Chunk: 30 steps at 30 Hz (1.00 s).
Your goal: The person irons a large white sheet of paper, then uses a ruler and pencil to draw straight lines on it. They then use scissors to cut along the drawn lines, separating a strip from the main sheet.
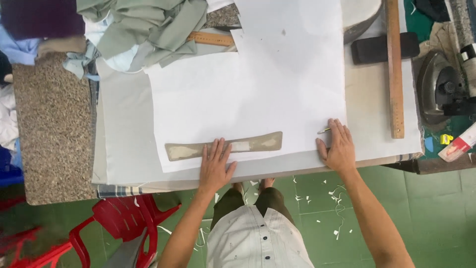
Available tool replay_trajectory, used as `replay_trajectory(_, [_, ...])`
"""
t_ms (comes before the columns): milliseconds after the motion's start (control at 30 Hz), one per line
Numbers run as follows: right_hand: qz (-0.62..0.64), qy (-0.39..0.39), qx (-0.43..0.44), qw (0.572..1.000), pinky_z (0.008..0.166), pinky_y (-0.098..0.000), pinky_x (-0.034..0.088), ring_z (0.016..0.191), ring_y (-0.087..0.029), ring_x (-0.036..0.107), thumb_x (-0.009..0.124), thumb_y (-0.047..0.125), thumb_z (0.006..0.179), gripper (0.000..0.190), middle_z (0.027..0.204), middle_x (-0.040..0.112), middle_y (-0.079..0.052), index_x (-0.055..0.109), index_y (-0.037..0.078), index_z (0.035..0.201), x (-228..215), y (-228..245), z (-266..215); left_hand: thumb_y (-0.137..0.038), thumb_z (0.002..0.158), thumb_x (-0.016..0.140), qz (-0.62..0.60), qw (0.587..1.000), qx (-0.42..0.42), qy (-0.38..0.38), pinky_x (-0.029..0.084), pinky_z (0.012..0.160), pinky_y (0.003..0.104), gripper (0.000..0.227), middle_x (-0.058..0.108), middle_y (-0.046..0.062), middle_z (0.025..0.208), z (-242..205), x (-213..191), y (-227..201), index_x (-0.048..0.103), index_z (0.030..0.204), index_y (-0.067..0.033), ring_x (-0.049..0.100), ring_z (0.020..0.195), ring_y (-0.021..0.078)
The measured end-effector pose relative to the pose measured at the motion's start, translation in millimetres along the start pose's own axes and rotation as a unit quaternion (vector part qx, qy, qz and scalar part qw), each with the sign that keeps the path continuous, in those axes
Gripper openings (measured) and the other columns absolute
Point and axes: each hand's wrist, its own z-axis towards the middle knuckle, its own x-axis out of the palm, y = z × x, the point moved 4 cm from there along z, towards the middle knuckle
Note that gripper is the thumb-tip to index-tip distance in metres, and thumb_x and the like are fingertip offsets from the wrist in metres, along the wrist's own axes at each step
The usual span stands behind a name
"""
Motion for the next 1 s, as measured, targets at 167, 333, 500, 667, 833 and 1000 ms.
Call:
replay_trajectory(167, [-0.002,0.046,0.025,0.999,0.130,-0.0375,0.029,0.147,-0.021,0.048,0.050,0.052,0.100,0.068,0.153,0.058,-0.010,0.050,0.002,0.147,-6.3,4.9,-0.3,-0.051,0.099,0.054,0.017,1.000,0.004,-0.008,0.023,0.119,0.062,0.060,0.042,0.016,0.159,-2.5,2.1,-4.8,0.055,0.146,-0.0134,0.034,0.149,0.0343])
replay_trajectory(333, [-0.030,0.085,0.052,0.995,0.132,-0.0363,0.018,0.152,-0.017,0.041,0.041,0.059,0.103,0.071,0.157,0.055,-0.005,0.048,0.007,0.151,-5.7,13.7,-0.9,-0.058,0.094,0.057,0.015,1.000,0.006,-0.020,0.024,0.118,0.065,0.074,0.042,0.021,0.158,4.3,1.5,-21.7,0.052,0.146,-0.0056,0.034,0.148,0.0417])
replay_trajectory(500, [0.064,0.022,-0.068,0.995,0.124,-0.0427,0.033,0.144,-0.020,0.049,0.067,0.052,0.088,0.077,0.151,0.059,-0.004,0.050,0.008,0.148,-13.1,87.3,13.3,-0.064,0.092,0.056,0.006,1.000,-0.002,0.013,0.021,0.122,0.059,0.083,0.039,0.020,0.159,13.7,14.3,-39.0,0.049,0.148,-0.0035,0.031,0.148,0.0436])
replay_trajectory(667, [0.043,0.069,-0.081,0.993,0.129,-0.0408,0.027,0.148,-0.016,0.044,0.056,0.062,0.090,0.078,0.153,0.056,-0.002,0.047,0.010,0.148,17.6,100.6,15.3,-0.054,0.096,0.055,-0.032,0.998,-0.014,0.048,0.019,0.122,0.058,0.075,0.035,0.021,0.161,-4.4,-0.7,-5.4,0.045,0.151,-0.0047,0.030,0.149,0.0424])
replay_trajectory(833, [0.044,0.058,-0.092,0.993,0.126,-0.0405,0.031,0.146,-0.015,0.047,0.057,0.063,0.090,0.077,0.152,0.057,0.000,0.049,0.010,0.146,14.2,102.2,9.2,-0.056,0.099,0.045,0.037,0.995,-0.082,0.038,0.013,0.124,0.058,0.072,0.031,0.023,0.163,-43.5,5.9,38.7,0.043,0.152,-0.0076,0.025,0.152,0.0403])
replay_trajectory(1000, [0.101,0.050,-0.090,0.990,0.121,-0.0422,0.036,0.143,-0.015,0.050,0.065,0.062,0.087,0.078,0.150,0.059,0.001,0.051,0.011,0.145,6.2,99.2,7.3,-0.041,0.095,0.059,0.020,0.992,-0.104,-0.072,0.020,0.123,0.057,0.064,0.039,0.020,0.161,-47.5,-0.1,37.8,0.051,0.148,-0.0080,0.035,0.148,0.0380])
